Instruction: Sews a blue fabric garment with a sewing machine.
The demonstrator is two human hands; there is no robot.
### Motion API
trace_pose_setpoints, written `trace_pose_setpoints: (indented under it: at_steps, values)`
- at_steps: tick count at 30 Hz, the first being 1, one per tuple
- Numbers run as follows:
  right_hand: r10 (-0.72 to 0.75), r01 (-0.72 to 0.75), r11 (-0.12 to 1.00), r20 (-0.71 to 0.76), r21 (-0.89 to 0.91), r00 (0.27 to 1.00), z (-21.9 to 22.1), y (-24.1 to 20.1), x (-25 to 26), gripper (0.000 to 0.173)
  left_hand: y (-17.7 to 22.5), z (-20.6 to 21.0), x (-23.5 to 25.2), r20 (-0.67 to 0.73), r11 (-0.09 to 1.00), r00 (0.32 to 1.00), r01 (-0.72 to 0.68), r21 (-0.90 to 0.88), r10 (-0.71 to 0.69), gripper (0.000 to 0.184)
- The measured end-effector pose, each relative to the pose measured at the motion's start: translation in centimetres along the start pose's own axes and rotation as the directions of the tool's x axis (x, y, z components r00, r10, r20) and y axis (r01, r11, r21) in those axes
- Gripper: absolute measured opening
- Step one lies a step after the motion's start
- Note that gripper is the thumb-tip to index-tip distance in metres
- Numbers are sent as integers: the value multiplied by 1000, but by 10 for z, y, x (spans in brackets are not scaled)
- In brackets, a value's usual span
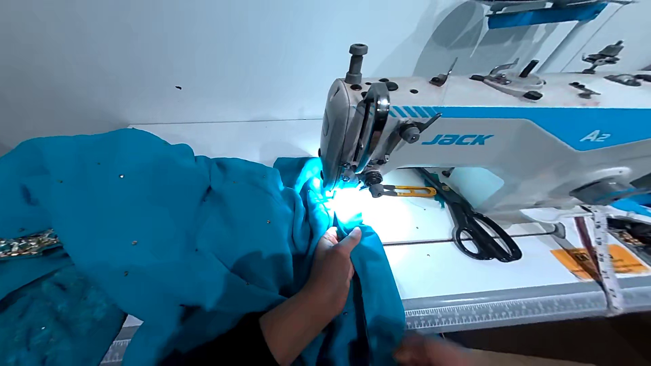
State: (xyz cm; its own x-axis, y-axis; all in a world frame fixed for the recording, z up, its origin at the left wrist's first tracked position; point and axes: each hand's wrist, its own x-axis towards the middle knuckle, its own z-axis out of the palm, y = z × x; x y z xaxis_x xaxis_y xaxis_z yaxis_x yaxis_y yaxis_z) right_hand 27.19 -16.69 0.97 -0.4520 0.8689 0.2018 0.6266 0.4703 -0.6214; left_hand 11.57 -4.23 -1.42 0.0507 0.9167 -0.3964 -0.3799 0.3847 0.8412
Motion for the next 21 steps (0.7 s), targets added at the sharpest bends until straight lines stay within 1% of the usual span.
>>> trace_pose_setpoints:
  at_steps: [1,2,3,4,5,7,8,9,11,13,14,15,16,17,18,20,21]
  values:
    - [39,-38,999,-112,8,993,-7,8,11,27,0,-1,0,4,1000,1000,0,-4,0,23]
    - [63,-71,997,-229,-25,971,-11,20,24,24,0,-2,-1,13,1000,1000,1,5,-1,20]
    - [77,-106,992,-332,-70,940,-11,36,40,24,0,-3,-1,29,1000,1000,-2,23,2,21]
    - [107,-151,985,-400,-82,910,-9,53,58,25,0,-4,-2,50,999,999,-6,46,4,22]
    - [183,-211,977,-398,-27,899,-10,63,76,25,0,-4,-2,69,998,998,-3,68,-1,26]
    - [383,-355,923,-244,150,891,-14,73,114,30,2,-5,-2,120,995,992,30,90,-41,35]
    - [440,-408,892,-164,197,883,-13,78,132,34,3,-5,-3,136,994,989,53,92,-65,37]
    - [455,-426,880,-116,211,883,-10,83,146,38,5,-4,-4,148,993,985,75,92,-88,37]
    - [447,-425,882,-72,203,892,-4,88,164,40,8,-5,-6,184,987,974,111,114,-130,39]
    - [435,-421,893,-68,157,898,-3,86,177,40,13,-5,-10,232,977,956,149,152,-182,43]
    - [416,-402,906,-98,132,904,0,84,179,31,13,-6,-12,256,971,944,171,165,-210,42]
    - [380,-369,924,-145,99,913,4,84,180,18,12,-8,-13,287,966,929,188,178,-234,38]
    - [336,-332,942,-182,54,924,7,85,180,11,11,-10,-13,321,960,911,203,195,-258,35]
    - [284,-289,957,-207,5,936,10,87,180,9,10,-11,-14,345,953,895,220,210,-283,31]
    - [225,-241,970,-221,-46,949,14,88,179,12,10,-12,-15,364,944,878,238,228,-310,29]
    - [168,-195,969,-177,-149,970,18,91,177,16,11,-15,-18,404,926,839,276,259,-363,28]
    - [172,-198,959,-138,-201,975,18,93,177,16,11,-16,-20,424,913,817,283,294,-390,25]
